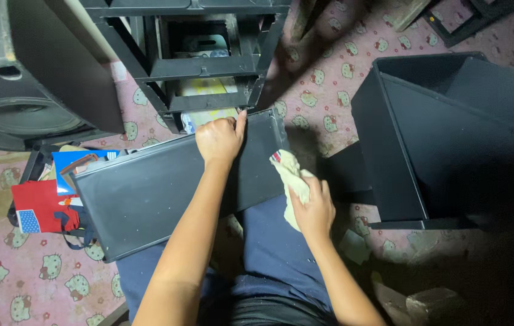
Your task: The person wipes a black plastic storage bin and a metal shelving unit with a cloth. They then remove a binder and a small basket from the shelf, open a pink pouch, and sort through items in the basket.
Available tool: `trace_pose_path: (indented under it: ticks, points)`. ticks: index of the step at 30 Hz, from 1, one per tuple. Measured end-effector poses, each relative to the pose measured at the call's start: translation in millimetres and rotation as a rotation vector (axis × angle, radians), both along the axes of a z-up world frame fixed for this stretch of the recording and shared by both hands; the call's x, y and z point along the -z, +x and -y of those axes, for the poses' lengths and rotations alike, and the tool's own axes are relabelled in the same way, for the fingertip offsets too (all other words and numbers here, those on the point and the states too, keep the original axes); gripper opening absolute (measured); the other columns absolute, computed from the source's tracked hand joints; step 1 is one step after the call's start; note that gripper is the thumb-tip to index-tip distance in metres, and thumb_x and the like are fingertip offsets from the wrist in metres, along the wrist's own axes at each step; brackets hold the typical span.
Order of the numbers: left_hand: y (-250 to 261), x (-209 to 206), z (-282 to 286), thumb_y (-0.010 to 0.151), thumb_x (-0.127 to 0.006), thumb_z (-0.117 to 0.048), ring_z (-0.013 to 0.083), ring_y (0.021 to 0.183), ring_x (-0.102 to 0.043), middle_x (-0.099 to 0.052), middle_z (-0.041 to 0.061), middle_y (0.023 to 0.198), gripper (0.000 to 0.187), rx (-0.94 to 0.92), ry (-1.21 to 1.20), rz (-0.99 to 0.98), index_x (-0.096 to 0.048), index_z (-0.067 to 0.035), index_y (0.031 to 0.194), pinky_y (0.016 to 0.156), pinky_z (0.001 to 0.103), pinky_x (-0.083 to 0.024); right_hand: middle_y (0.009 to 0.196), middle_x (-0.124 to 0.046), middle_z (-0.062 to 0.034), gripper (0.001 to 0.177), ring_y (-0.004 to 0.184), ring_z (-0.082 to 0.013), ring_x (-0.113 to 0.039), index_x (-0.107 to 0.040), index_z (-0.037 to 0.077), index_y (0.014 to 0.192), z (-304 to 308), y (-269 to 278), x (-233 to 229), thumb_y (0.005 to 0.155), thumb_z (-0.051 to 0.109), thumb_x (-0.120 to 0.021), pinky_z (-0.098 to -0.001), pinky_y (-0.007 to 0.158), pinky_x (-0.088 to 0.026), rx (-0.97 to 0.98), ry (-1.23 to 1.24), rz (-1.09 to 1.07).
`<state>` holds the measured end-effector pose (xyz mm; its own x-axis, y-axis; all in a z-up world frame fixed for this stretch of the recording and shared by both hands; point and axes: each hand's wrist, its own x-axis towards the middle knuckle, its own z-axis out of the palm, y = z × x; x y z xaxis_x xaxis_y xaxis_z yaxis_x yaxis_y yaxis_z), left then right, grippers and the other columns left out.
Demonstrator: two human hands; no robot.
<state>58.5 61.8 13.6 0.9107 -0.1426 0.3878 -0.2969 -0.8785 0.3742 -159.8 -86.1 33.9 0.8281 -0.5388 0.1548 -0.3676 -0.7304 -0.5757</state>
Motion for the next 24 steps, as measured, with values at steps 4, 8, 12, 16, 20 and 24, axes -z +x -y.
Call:
trace_pose_path:
  ticks: [4, 8, 12, 16, 20, 24]
  points:
    - [-5.7, 2.7, 9.2, 0.099, -0.058, -0.053, 0.0341, 0.051, -0.065, -0.065, 0.013, 0.056, 0.059, 0.021, 0.021, 0.082, -0.073, -0.012, 0.060, 0.057, 0.046, -0.051, 0.115, -0.065, -0.0195, 0.049, 0.099, -0.0437, -0.066, -0.061, 0.015, 0.132, 8.3, 68.2, -12.4, 0.089, 0.034, -0.075, -0.0505, 0.078, -0.054, -0.055, -0.146, 0.218]
    - [-2.2, 4.6, 17.5, 0.098, -0.059, -0.054, 0.0333, 0.052, -0.065, -0.065, 0.013, 0.056, 0.058, 0.021, 0.045, 0.068, -0.073, -0.013, 0.060, 0.055, 0.046, -0.051, 0.117, -0.068, -0.0155, 0.048, 0.104, -0.0407, -0.066, -0.060, 0.016, 0.133, 20.0, 180.1, -33.9, 0.094, 0.042, -0.071, -0.0516, 0.083, -0.052, -0.026, -0.135, 0.250]
    - [-4.2, 2.3, 17.9, 0.098, -0.059, -0.054, 0.0330, 0.052, -0.065, -0.065, 0.013, 0.055, 0.058, 0.023, 0.007, 0.070, -0.074, -0.012, 0.062, 0.056, 0.046, -0.051, 0.120, -0.068, -0.0164, 0.052, 0.109, -0.0409, -0.065, -0.059, 0.015, 0.133, 27.3, 190.0, -36.9, 0.092, 0.046, -0.072, -0.0515, 0.085, -0.052, -0.043, -0.069, 0.206]
    - [-0.1, 4.6, 15.3, 0.096, -0.059, -0.055, 0.0331, 0.051, -0.065, -0.064, 0.012, 0.053, 0.059, 0.012, 0.020, 0.080, -0.073, -0.012, 0.059, 0.056, 0.046, -0.050, 0.128, -0.062, -0.0240, 0.059, 0.111, -0.0464, -0.063, -0.056, 0.016, 0.138, 9.6, 81.1, -9.8, 0.086, 0.033, -0.080, -0.0505, 0.087, -0.053, -0.099, -0.278, 0.314]
    - [-4.6, 5.7, 16.4, 0.099, -0.058, -0.053, 0.0335, 0.054, -0.066, -0.064, 0.013, 0.055, 0.060, 0.033, 0.030, 0.071, -0.072, -0.011, 0.060, 0.057, 0.046, -0.050, 0.115, -0.063, -0.0162, 0.056, 0.109, -0.0406, -0.062, -0.064, 0.020, 0.124, -8.5, 7.6, -15.0, 0.072, 0.021, -0.083, -0.0495, 0.082, -0.053, 0.017, -0.164, 0.004]
    - [-10.6, 6.6, 28.9, 0.102, -0.054, -0.049, 0.0343, 0.055, -0.067, -0.066, 0.014, 0.057, 0.059, 0.068, -0.009, 0.062, -0.073, -0.011, 0.061, 0.060, 0.048, -0.051, 0.133, -0.057, -0.0177, 0.040, 0.120, -0.0404, -0.055, -0.068, 0.017, 0.115, -14.4, 47.5, -17.5, 0.077, 0.007, -0.078, -0.0492, 0.100, -0.050, -0.085, -0.475, 0.357]
